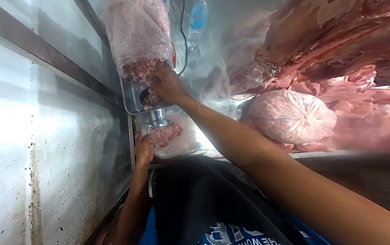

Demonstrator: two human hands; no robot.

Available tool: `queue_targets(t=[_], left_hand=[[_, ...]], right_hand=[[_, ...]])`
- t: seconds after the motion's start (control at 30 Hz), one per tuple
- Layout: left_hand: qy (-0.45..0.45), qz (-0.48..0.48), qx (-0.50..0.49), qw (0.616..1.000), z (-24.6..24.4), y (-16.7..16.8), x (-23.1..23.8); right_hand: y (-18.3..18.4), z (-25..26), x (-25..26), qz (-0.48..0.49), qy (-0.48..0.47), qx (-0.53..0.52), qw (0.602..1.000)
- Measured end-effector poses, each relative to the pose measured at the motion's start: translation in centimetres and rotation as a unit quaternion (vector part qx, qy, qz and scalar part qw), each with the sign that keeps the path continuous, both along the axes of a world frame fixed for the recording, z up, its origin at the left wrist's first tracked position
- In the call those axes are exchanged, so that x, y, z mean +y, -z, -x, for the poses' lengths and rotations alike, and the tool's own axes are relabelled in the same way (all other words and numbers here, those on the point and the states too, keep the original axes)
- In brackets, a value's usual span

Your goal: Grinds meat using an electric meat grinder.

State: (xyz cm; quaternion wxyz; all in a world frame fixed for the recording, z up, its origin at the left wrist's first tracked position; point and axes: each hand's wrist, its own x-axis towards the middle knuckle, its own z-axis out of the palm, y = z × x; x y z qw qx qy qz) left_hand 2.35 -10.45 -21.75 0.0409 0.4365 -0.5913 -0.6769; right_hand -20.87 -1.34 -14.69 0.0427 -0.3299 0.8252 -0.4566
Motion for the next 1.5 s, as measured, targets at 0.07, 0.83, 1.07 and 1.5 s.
queue_targets(t=[0.07,0.83,1.07,1.5], left_hand=[[0.003,0.002,-0.003,1.000,0.06,-0.02,-0.03],[0.038,0.017,-0.022,0.999,0.12,-0.38,0.20],[0.033,0.007,-0.021,0.999,0.02,-0.22,0.19],[0.033,0.007,-0.012,0.999,-0.06,-0.02,-0.04]], right_hand=[[0.00,0.00,0.07,-0.014,-0.005,0.002,1.000],[-0.26,0.11,-0.12,-0.027,-0.003,-0.033,0.999],[-0.33,0.06,-0.12,-0.038,0.000,-0.029,0.999],[-0.54,0.01,-0.16,-0.048,-0.001,-0.026,0.999]])
